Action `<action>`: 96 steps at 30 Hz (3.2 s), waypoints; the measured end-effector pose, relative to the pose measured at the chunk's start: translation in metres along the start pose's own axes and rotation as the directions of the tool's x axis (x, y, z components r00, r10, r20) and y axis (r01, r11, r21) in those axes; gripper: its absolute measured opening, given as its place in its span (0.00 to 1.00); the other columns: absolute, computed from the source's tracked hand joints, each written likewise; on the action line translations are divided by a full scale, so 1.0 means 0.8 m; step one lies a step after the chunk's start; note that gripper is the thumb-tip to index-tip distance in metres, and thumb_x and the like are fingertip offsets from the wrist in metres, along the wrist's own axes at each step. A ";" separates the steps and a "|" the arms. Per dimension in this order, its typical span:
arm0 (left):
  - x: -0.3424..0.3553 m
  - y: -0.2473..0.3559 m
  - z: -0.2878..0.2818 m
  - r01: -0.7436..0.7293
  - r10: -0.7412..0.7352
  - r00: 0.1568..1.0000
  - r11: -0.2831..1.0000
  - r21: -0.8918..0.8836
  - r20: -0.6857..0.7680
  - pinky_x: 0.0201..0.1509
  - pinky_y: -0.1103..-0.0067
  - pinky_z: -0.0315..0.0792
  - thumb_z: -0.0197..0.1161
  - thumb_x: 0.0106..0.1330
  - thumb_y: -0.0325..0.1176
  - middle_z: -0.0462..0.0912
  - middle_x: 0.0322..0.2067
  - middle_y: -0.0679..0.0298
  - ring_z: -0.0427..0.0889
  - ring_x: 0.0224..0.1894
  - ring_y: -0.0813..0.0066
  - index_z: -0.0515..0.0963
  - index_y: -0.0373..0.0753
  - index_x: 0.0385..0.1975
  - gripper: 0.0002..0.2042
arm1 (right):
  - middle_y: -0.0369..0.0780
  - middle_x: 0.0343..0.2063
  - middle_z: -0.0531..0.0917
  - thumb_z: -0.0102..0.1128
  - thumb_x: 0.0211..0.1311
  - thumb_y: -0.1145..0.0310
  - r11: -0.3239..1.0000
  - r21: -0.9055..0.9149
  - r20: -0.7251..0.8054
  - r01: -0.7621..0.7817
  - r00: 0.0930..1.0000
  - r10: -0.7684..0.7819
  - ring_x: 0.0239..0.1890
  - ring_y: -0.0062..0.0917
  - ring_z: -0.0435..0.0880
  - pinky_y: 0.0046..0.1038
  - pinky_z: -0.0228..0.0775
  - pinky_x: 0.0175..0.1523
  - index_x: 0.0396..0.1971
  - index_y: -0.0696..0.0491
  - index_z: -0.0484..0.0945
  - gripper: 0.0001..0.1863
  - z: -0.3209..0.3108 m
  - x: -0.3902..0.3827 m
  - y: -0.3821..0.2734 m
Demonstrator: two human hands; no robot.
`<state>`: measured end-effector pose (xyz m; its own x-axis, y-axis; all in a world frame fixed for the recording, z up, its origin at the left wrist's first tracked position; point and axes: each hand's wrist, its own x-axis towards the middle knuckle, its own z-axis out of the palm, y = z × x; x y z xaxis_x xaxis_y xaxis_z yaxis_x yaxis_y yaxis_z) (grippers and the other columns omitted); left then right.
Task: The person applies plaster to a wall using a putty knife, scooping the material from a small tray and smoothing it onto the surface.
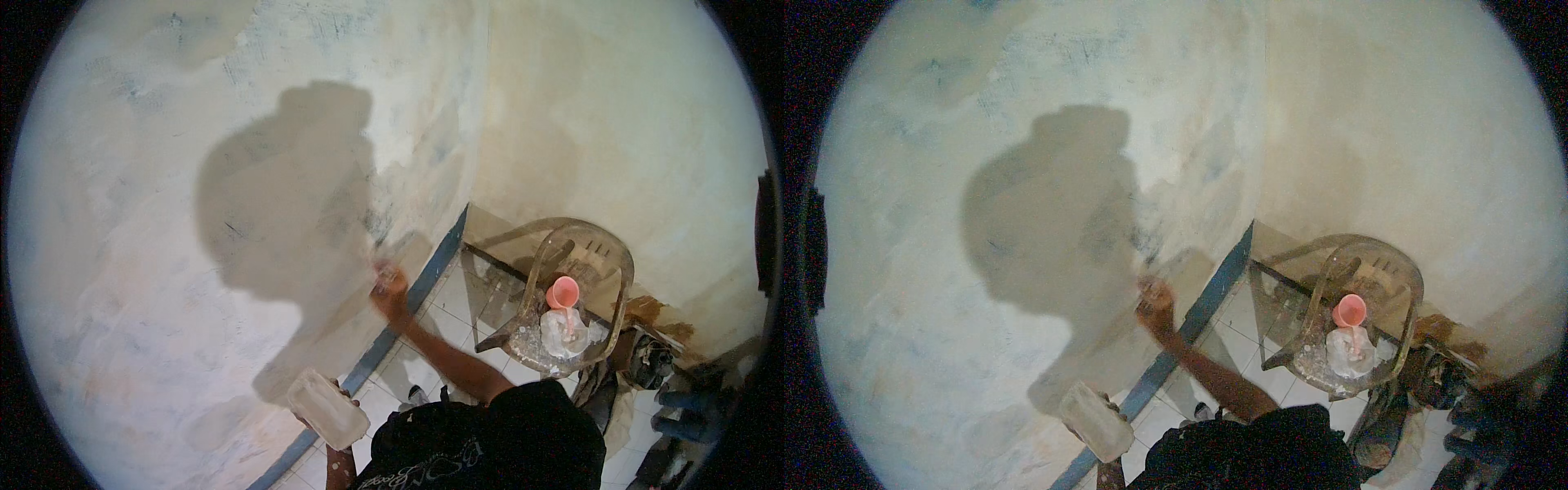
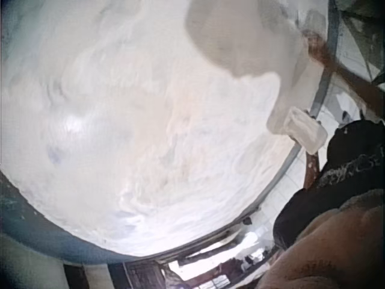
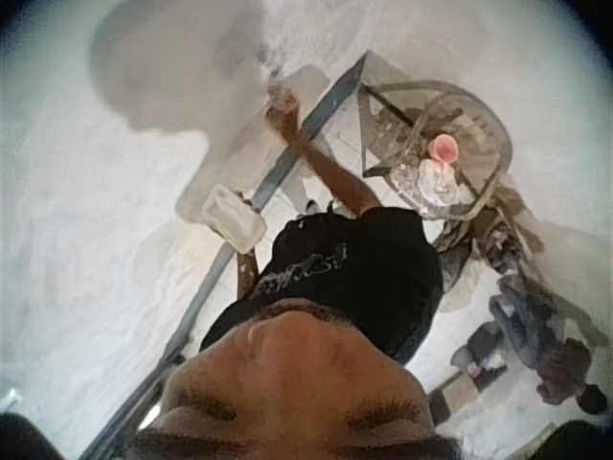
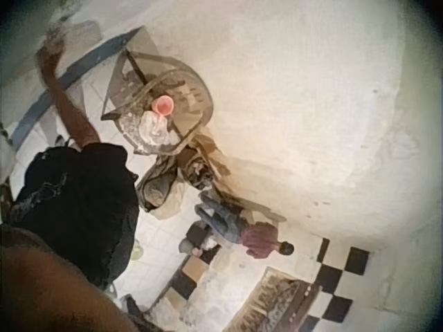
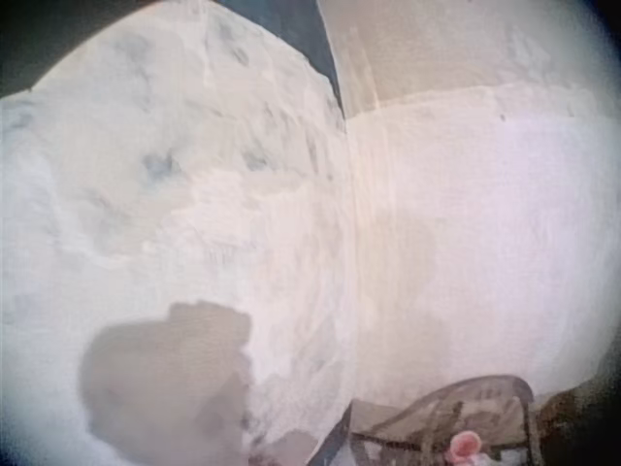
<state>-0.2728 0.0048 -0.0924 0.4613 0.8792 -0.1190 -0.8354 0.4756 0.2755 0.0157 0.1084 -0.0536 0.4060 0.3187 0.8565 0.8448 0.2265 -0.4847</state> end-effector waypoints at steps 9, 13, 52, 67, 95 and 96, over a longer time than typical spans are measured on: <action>0.017 -0.015 0.063 0.019 -0.017 0.999 0.995 -0.094 0.027 0.39 0.53 0.69 0.49 0.45 0.70 0.70 0.43 0.50 0.74 0.38 0.50 0.56 0.44 0.56 0.43 | 0.47 0.27 0.74 0.52 0.40 0.75 0.912 -0.409 -0.206 -0.022 0.976 -0.069 0.29 0.41 0.73 0.38 0.65 0.36 0.29 0.59 0.71 0.10 -0.023 0.031 0.100; 0.012 -0.012 0.045 0.024 -0.020 0.999 0.993 -0.115 0.039 0.39 0.53 0.69 0.49 0.46 0.69 0.69 0.44 0.50 0.73 0.40 0.49 0.57 0.44 0.56 0.42 | 0.46 0.24 0.73 0.49 0.39 0.79 0.909 0.277 -0.370 -0.312 0.838 0.400 0.24 0.40 0.71 0.36 0.65 0.32 0.26 0.62 0.70 0.09 -0.017 0.098 0.176; -0.013 0.018 0.014 0.011 -0.011 1.000 0.999 -0.033 0.020 0.37 0.56 0.70 0.48 0.44 0.71 0.71 0.41 0.51 0.73 0.39 0.51 0.57 0.40 0.54 0.44 | 0.47 0.43 0.73 0.49 0.48 0.76 0.722 0.414 0.117 -0.554 0.819 0.561 0.42 0.39 0.73 0.40 0.64 0.49 0.40 0.56 0.73 0.16 0.048 -0.133 -0.098; -0.011 0.023 0.019 -0.058 0.058 0.998 0.998 0.027 0.004 0.38 0.56 0.68 0.46 0.47 0.69 0.70 0.44 0.51 0.73 0.37 0.53 0.59 0.44 0.54 0.40 | 0.42 0.31 0.76 0.53 0.44 0.85 0.967 0.039 -0.124 -0.252 0.959 0.255 0.33 0.26 0.76 0.23 0.69 0.35 0.32 0.59 0.72 0.12 0.034 -0.044 -0.065; -0.017 0.016 0.027 0.045 -0.018 0.986 0.986 0.160 -0.167 0.29 0.64 0.70 0.41 0.51 0.67 0.74 0.35 0.54 0.74 0.28 0.59 0.64 0.42 0.48 0.35 | 0.41 0.31 0.75 0.52 0.44 0.79 0.788 0.426 -0.070 -0.445 0.852 0.519 0.34 0.26 0.74 0.23 0.67 0.37 0.36 0.61 0.69 0.14 0.004 0.054 -0.029; -0.017 0.013 0.036 0.048 -0.021 0.986 0.986 0.160 -0.165 0.29 0.64 0.70 0.41 0.51 0.67 0.74 0.35 0.54 0.74 0.28 0.59 0.64 0.42 0.48 0.35 | 0.42 0.33 0.75 0.54 0.44 0.80 0.691 0.601 -0.035 -0.401 0.851 0.524 0.38 0.25 0.74 0.23 0.68 0.40 0.37 0.61 0.68 0.16 0.021 0.029 -0.058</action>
<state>-0.2789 -0.0031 -0.0608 0.4231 0.8615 -0.2809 -0.7538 0.5066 0.4185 -0.0200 0.1209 -0.0140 0.8005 0.3576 0.4810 0.2116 0.5822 -0.7850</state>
